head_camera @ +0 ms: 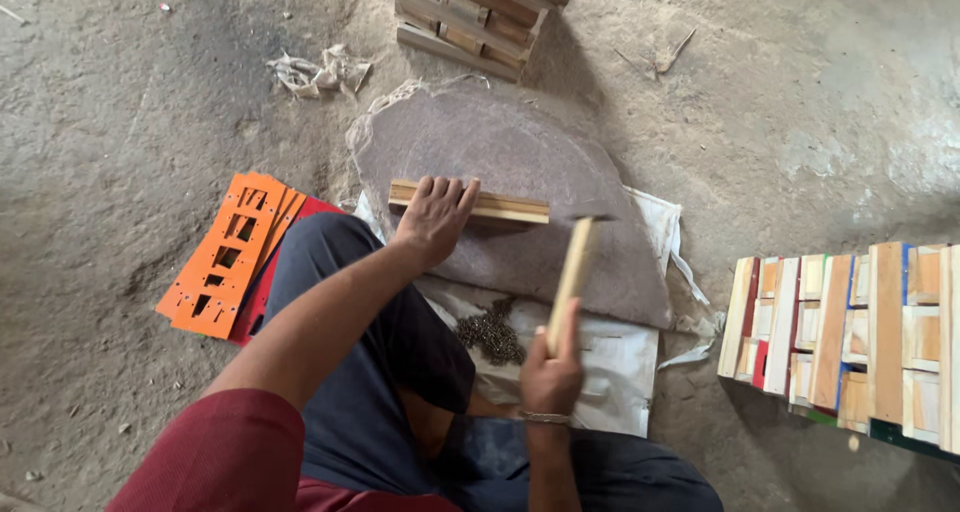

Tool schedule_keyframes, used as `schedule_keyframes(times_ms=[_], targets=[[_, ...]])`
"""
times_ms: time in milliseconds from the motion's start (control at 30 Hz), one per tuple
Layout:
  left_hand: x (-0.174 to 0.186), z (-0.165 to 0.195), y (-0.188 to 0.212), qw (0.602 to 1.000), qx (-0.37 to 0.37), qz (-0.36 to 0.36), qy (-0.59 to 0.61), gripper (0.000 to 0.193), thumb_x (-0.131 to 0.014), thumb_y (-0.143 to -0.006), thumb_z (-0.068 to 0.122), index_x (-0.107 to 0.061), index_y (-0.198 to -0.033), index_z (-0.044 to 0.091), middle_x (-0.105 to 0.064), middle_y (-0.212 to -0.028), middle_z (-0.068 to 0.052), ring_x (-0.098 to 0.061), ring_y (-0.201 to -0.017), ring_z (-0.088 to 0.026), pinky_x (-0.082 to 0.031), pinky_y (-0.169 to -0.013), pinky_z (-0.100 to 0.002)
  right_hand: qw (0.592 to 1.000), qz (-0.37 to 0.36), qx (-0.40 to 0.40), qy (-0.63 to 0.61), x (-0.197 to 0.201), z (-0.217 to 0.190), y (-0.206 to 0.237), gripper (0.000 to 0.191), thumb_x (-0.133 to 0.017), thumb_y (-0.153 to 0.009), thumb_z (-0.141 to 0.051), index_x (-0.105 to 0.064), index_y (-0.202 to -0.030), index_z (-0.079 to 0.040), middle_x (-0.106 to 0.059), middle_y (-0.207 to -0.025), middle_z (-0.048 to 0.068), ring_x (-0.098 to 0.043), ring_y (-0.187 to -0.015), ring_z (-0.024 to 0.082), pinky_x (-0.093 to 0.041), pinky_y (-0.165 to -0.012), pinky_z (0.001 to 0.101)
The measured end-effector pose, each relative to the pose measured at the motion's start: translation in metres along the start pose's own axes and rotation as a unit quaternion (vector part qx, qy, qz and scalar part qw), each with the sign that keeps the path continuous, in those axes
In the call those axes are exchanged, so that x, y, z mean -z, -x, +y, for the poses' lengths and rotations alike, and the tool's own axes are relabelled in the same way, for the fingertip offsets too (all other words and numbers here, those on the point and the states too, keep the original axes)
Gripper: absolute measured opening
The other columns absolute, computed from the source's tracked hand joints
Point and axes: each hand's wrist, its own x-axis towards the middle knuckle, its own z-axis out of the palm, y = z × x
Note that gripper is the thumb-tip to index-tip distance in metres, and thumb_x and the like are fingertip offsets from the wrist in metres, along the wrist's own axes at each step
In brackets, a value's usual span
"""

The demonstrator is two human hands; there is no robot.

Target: The person sits on the floor and uses a hammer to drive nails into colorful plastic frames placed on a sack. They repeatedly pick up frames, hammer them, and place them into wooden boxes.

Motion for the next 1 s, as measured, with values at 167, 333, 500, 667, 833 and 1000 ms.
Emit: schedule_keyframes(times_ms=[167, 333, 500, 667, 833, 1000], targets=[[-0.007, -0.001, 0.002, 0.999, 0.009, 0.026, 0.021, 0.067, -0.057, -0.089, 0.015, -0.038, -0.151, 0.000, -0.055, -0.120, -0.012, -0.051, -0.112, -0.027, -0.037, -0.101, -0.042, 0.981, 0.119, 0.151, 0.000, 0.010, 0.002, -0.004, 0.057, -0.064, -0.101, -0.011, -0.044, -0.154, -0.001, -0.072, -0.111, 0.025, -0.075, -0.079, 0.023, -0.062, -0.058, 0.0283], [-0.002, 0.002, -0.003, 1.000, 0.008, -0.006, 0.029, 0.075, -0.061, -0.084, 0.013, -0.034, -0.153, 0.001, -0.054, -0.120, -0.011, -0.051, -0.113, -0.026, -0.036, -0.103, -0.041, 0.989, -0.078, -0.017, 0.124, -0.003, -0.008, -0.001, 0.069, -0.067, -0.095, -0.014, -0.042, -0.160, -0.016, -0.074, -0.106, 0.026, -0.074, -0.086, 0.032, -0.062, -0.071, 0.0414], [0.008, -0.007, -0.008, 0.994, -0.008, -0.082, 0.069, 0.089, -0.067, -0.080, 0.016, -0.023, -0.156, -0.001, -0.052, -0.123, -0.019, -0.047, -0.117, -0.033, -0.034, -0.105, -0.047, 0.996, -0.046, 0.024, -0.075, 0.002, 0.006, 0.018, 0.067, -0.068, -0.091, -0.013, -0.047, -0.154, -0.011, -0.064, -0.139, 0.027, -0.067, -0.119, 0.034, -0.056, -0.094, 0.0444], [0.005, -0.059, 0.009, 0.969, 0.155, -0.036, 0.190, 0.067, -0.070, -0.072, 0.010, -0.051, -0.135, -0.002, -0.063, -0.120, -0.019, -0.060, -0.117, -0.036, -0.048, -0.101, -0.047, 0.982, -0.082, -0.135, -0.106, 0.003, 0.020, 0.044, 0.074, -0.069, -0.085, -0.012, -0.044, -0.155, -0.010, -0.063, -0.139, 0.023, -0.070, -0.110, 0.032, -0.058, -0.088, 0.0411], [-0.001, -0.068, 0.011, 0.917, 0.187, -0.031, 0.350, 0.032, -0.071, -0.067, 0.005, -0.070, -0.098, 0.009, -0.072, -0.098, -0.018, -0.070, -0.094, -0.039, -0.057, -0.080, -0.048, 0.990, -0.077, -0.056, -0.105, 0.009, -0.002, 0.041, 0.077, -0.073, -0.082, -0.011, -0.046, -0.154, -0.006, -0.065, -0.136, 0.025, -0.070, -0.113, 0.031, -0.056, -0.091, 0.0395], [0.000, -0.023, 0.004, 0.898, 0.140, -0.026, 0.416, 0.035, -0.081, -0.071, 0.015, -0.069, -0.104, 0.009, -0.074, -0.094, -0.016, -0.070, -0.094, -0.038, -0.056, -0.083, -0.048, 0.991, -0.041, 0.120, -0.048, 0.052, -0.045, 0.030, 0.061, -0.074, -0.091, -0.013, -0.054, -0.147, -0.003, -0.072, -0.122, 0.023, -0.076, -0.097, 0.030, -0.059, -0.081, 0.0370]])
